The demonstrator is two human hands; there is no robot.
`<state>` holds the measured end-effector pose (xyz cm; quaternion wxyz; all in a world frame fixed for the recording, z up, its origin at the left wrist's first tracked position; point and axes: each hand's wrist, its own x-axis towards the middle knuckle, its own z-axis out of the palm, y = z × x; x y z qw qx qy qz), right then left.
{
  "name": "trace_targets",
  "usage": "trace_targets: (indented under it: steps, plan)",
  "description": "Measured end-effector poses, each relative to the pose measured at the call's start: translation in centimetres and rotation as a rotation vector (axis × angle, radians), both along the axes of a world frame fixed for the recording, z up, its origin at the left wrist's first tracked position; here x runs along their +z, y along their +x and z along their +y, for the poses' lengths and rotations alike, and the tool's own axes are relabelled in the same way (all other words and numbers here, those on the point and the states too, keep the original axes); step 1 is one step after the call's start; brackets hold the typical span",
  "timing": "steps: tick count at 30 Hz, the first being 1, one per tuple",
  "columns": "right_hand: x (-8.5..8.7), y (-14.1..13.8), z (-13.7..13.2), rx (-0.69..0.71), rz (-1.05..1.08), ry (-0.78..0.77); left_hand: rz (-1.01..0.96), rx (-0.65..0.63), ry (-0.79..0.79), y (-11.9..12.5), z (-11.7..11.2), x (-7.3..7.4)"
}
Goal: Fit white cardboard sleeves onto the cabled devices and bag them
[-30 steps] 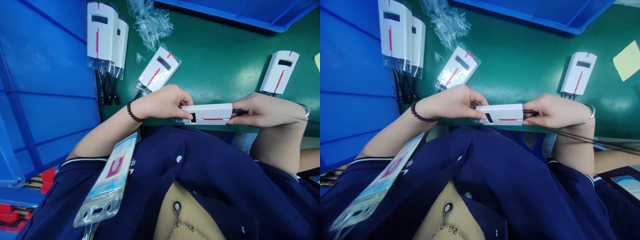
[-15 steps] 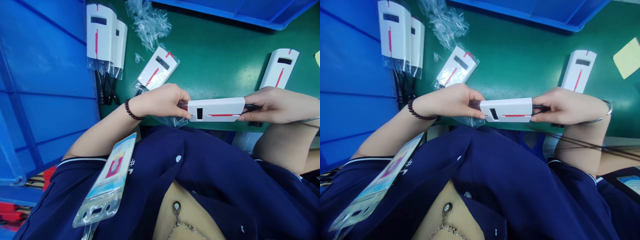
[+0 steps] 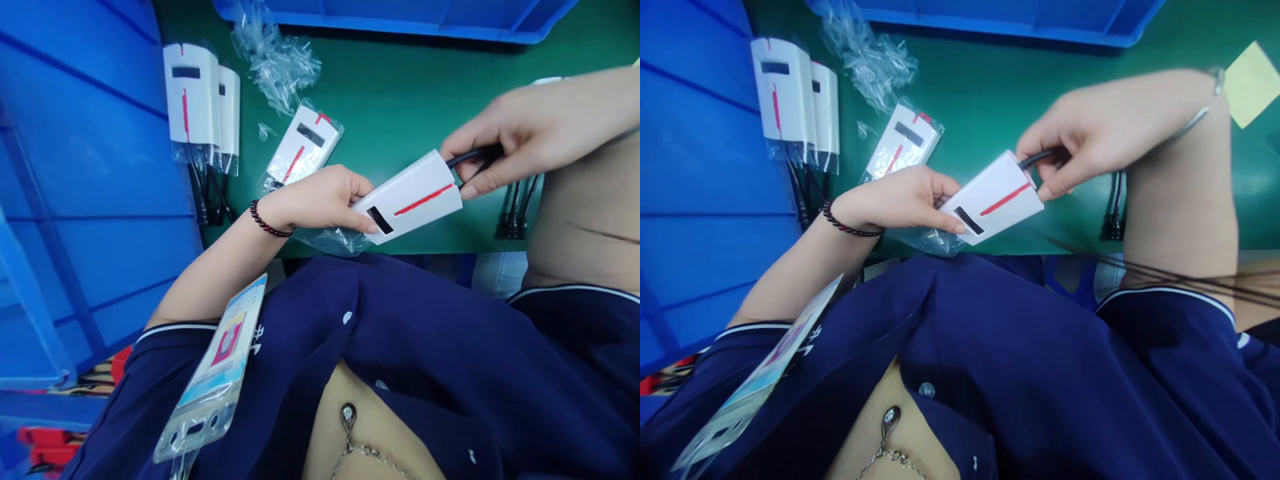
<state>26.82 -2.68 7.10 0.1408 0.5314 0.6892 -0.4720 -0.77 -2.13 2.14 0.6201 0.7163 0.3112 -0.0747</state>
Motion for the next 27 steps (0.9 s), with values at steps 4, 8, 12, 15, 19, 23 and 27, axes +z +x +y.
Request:
trace_targets:
  steps: [4, 8, 12, 15, 19, 23, 27]
  plan:
    - [2.8, -0.7, 0.0, 0.075, 0.014, 0.556, -0.105, 0.218, -0.233, -0.6, 0.1, -1.1]
    - [3.3, -3.2, -4.4, -0.42, 0.055, 1.242, -0.284, 0.492, -0.396, -1.1, 0.1, -1.8]
    - [-1.0, -6.5, -7.9, -0.267, 0.433, 1.402, -0.471, 0.628, -0.522, -1.3, 0.1, -1.7]
    - [-4.8, -8.4, -8.2, -0.428, 0.643, 1.47, -0.535, 0.66, -0.548, -1.1, -0.2, -1.5]
    - [-6.4, -7.7, -6.7, -0.708, 0.783, 1.237, -0.506, 0.608, -0.491, -1.0, -0.8, -0.8]
    - [-2.3, -3.2, -5.7, -0.731, 0.626, 1.559, -0.347, 0.474, -0.227, -1.7, -0.6, 1.1]
    - [2.9, -0.2, -6.6, -0.053, 0.053, 1.557, -0.06, 0.22, 0.192, -1.9, 0.0, 3.8]
